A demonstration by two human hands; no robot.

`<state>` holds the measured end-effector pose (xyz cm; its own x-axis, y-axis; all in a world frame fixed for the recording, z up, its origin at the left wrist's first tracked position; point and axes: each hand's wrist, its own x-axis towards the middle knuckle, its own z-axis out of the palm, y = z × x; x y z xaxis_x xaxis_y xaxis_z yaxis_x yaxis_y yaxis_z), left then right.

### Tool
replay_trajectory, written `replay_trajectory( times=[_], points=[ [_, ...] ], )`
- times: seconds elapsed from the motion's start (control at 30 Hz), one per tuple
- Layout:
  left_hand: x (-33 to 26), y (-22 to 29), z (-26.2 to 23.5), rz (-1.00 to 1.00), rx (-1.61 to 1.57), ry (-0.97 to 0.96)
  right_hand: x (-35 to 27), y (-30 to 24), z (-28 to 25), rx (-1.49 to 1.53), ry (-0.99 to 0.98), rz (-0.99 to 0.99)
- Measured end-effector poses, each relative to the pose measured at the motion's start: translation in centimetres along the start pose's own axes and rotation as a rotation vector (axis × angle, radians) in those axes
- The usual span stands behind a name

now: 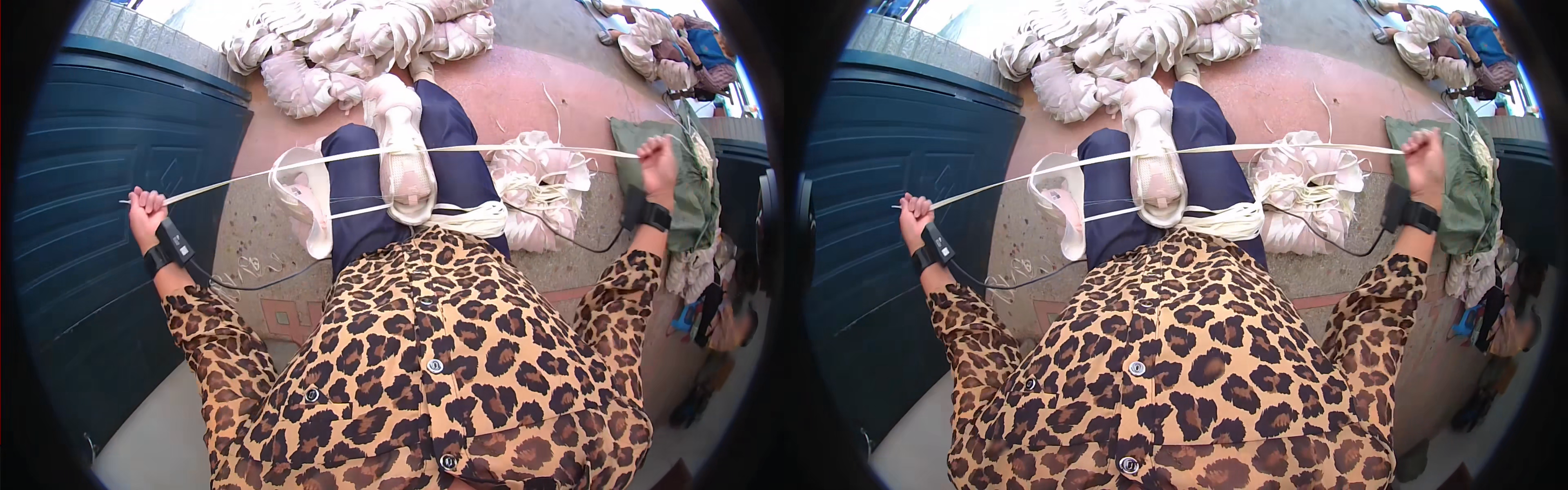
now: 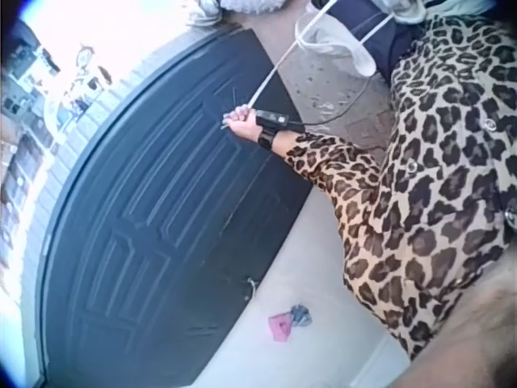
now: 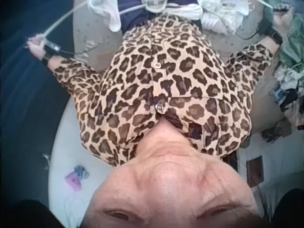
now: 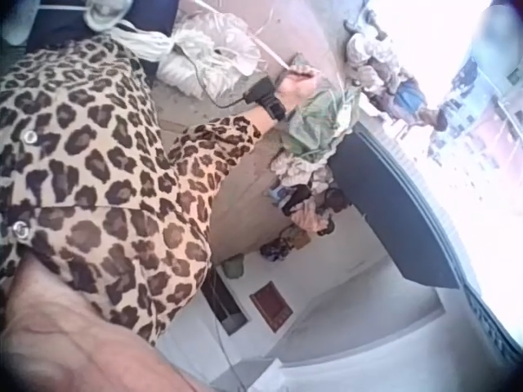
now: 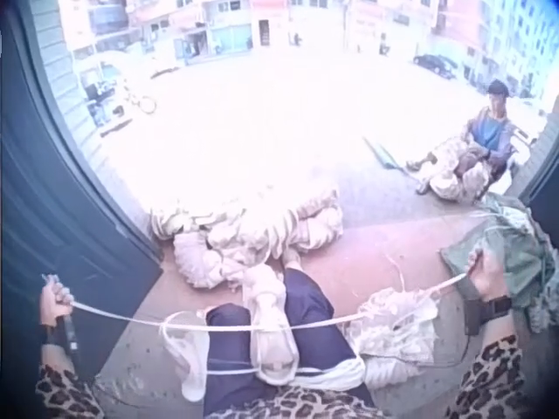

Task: The person is lacing white shoes while sitting on the floor in a warehouse-like setting.

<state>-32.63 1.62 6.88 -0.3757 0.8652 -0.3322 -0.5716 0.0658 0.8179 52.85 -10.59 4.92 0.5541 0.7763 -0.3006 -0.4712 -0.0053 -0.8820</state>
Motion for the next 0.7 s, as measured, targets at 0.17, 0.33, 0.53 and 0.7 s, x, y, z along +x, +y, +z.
replay_trajectory(
  times=[0.17, 0.33, 0.53, 0.7],
  points=[
    [-3.1, -5.8, 6.4, -0.196, 0.507, -0.146, -4.4, 12.1, 8.1, -0.708, -0.539, 0.009],
    [-9.8, -19.5, 12.9, -0.483, 0.745, -0.563, -10.6, 22.5, 16.8, -0.943, -0.960, -0.016],
    [-15.0, -26.2, 16.7, -0.404, 1.067, -0.712, -10.8, 24.4, 18.5, -1.392, -0.793, -0.646],
    [-15.7, -27.4, 16.1, -0.097, 1.295, -0.695, -10.2, 24.4, 19.5, -1.526, -0.835, -0.708]
  ],
)
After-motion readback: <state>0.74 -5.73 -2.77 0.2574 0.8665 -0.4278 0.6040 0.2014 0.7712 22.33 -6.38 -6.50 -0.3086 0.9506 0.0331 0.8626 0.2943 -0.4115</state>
